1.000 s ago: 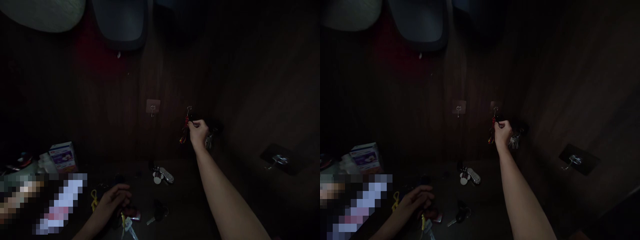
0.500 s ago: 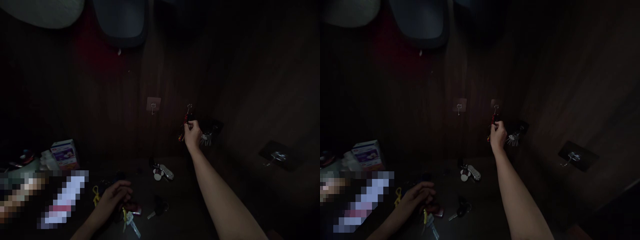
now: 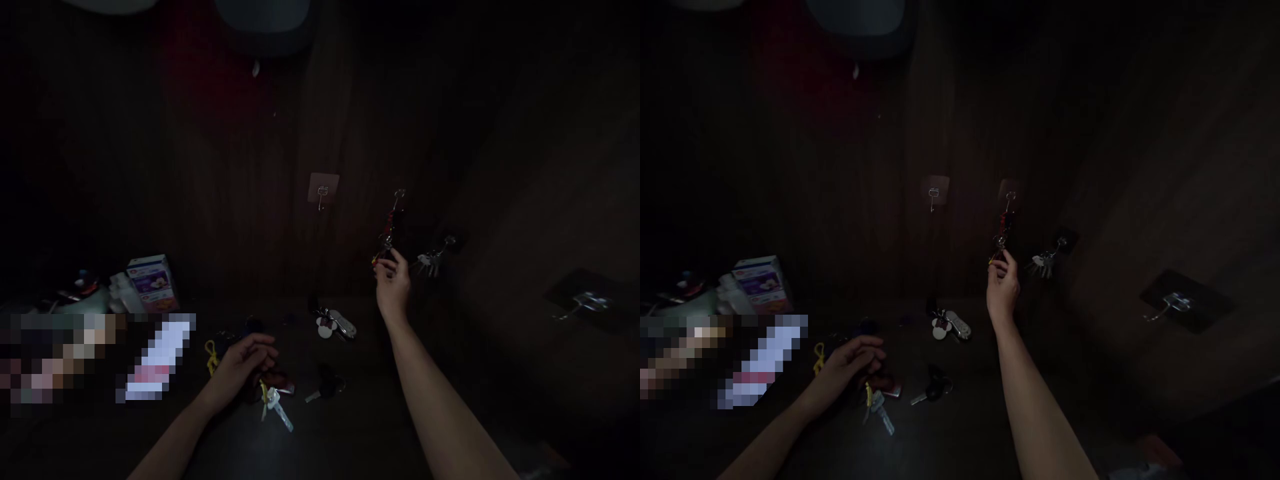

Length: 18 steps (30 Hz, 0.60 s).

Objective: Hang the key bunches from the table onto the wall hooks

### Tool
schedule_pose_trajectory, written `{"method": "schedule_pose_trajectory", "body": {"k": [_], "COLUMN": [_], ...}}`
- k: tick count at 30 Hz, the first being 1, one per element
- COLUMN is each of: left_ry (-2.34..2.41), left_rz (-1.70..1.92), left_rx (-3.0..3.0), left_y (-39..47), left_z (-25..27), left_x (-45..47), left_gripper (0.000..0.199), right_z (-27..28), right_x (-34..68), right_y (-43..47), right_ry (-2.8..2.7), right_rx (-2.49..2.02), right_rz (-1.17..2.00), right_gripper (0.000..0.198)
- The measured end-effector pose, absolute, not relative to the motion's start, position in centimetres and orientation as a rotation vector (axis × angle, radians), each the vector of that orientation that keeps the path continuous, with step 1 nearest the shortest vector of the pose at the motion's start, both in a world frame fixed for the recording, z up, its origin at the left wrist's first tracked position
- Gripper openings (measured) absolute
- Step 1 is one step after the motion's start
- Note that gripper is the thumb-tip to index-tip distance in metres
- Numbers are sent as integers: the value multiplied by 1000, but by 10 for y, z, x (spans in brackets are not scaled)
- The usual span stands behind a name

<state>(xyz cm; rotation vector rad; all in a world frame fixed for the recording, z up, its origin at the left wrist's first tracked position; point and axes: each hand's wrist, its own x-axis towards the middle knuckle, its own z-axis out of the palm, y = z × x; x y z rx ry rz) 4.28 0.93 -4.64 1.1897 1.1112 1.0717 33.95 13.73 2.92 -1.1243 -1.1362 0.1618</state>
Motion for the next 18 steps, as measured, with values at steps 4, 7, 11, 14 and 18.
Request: {"method": "schedule_pose_trajectory", "body": {"k": [4,7,11,14,18], "left_ry": [1121,1145,1196,1292,1504], "left_rz": [1094,1209,1478,1614,1719], "left_rx": [1214,1239,1261,1257,1241], "left_y": [7,4,1,3,7], "left_z": [-44,-44,-44,-44,-46], "left_x": [44,44,41,34,23], "left_gripper": [35,34,29,23,18], "right_z": [3,-14,-30,-36,-36], "right_x": [330,316,289,269,249], "right_y": [123,108,84,66,49], "right_ry": [-1169,-1213,-1327,-1491,-1892], "right_rx": [-1152,-1147,-1158,-1161,-1140], "right_rz": [275,383,546,688,722], "right_gripper": [49,48,45,35,24]}}
